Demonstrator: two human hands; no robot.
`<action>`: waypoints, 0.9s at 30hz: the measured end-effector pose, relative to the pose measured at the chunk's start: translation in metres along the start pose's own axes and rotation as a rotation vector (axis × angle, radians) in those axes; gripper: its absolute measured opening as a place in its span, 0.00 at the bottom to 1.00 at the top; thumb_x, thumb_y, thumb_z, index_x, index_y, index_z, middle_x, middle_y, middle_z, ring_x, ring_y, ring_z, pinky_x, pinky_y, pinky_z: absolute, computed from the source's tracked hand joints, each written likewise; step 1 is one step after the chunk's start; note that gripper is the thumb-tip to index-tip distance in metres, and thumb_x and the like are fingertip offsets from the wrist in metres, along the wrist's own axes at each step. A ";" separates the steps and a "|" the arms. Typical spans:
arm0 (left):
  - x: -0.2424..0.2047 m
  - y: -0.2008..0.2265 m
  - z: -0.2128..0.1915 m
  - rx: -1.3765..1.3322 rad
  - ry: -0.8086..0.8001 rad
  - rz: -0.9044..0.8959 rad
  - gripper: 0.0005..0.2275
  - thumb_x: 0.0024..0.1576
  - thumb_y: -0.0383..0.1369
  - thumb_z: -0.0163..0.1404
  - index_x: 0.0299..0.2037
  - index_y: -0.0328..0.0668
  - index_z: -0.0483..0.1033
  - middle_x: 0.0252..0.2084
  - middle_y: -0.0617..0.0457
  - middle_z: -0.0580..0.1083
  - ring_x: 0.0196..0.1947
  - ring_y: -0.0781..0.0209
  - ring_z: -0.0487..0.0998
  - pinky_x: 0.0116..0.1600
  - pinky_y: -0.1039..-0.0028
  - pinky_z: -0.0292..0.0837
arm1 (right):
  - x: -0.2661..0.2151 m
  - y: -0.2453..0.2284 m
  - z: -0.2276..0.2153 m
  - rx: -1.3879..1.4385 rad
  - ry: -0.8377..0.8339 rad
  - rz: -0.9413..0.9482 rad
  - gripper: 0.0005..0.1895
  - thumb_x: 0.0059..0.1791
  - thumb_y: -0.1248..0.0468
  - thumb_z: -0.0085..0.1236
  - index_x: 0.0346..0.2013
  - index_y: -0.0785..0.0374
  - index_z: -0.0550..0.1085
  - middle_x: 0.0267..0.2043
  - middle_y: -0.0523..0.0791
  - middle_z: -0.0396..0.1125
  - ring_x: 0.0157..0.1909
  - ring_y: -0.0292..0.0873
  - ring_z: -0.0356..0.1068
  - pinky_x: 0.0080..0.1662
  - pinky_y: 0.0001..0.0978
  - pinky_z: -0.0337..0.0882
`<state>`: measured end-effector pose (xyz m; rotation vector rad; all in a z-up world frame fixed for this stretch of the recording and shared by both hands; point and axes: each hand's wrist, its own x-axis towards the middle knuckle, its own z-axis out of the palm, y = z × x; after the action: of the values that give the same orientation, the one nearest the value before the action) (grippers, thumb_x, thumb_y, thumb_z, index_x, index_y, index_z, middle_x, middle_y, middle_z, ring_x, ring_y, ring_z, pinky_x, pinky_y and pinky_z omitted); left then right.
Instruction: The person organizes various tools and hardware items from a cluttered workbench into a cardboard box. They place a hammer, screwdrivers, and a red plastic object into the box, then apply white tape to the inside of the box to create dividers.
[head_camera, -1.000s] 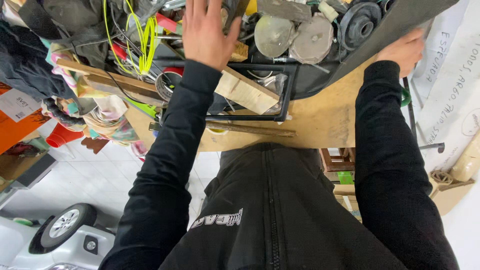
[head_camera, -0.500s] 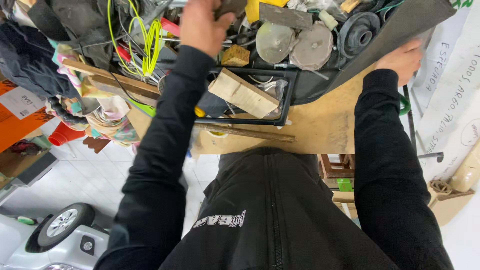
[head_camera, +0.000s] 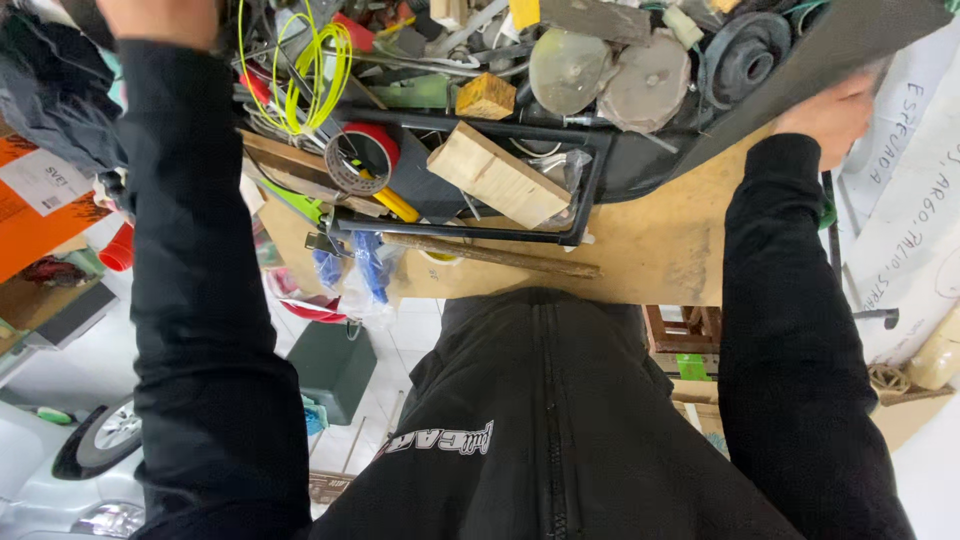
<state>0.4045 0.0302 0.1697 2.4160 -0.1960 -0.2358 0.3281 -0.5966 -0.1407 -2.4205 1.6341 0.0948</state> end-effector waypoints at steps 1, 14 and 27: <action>-0.001 -0.008 0.008 0.062 0.016 0.020 0.08 0.66 0.16 0.53 0.49 0.34 0.71 0.45 0.44 0.73 0.41 0.51 0.76 0.47 0.63 0.75 | -0.002 -0.003 -0.003 -0.001 0.002 -0.001 0.38 0.48 0.37 0.25 0.43 0.55 0.81 0.47 0.53 0.78 0.50 0.63 0.74 0.48 0.57 0.70; -0.028 -0.076 0.101 0.901 0.146 0.282 0.05 0.57 0.25 0.46 0.40 0.42 0.74 0.33 0.51 0.70 0.29 0.58 0.71 0.34 0.71 0.69 | 0.017 0.010 0.022 -0.056 0.076 0.110 0.43 0.42 0.32 0.22 0.41 0.50 0.83 0.45 0.49 0.80 0.51 0.59 0.76 0.50 0.56 0.72; -0.110 0.022 0.127 0.284 -0.217 0.110 0.43 0.58 0.69 0.21 0.55 0.40 0.77 0.66 0.37 0.69 0.63 0.33 0.69 0.59 0.36 0.67 | 0.023 0.017 0.020 -0.099 0.061 0.054 0.44 0.43 0.31 0.20 0.39 0.52 0.82 0.45 0.53 0.79 0.51 0.60 0.75 0.50 0.57 0.72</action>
<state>0.2680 -0.0437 0.1023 2.6471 -0.4881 -0.4462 0.3229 -0.6197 -0.1664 -2.4747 1.7613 0.1139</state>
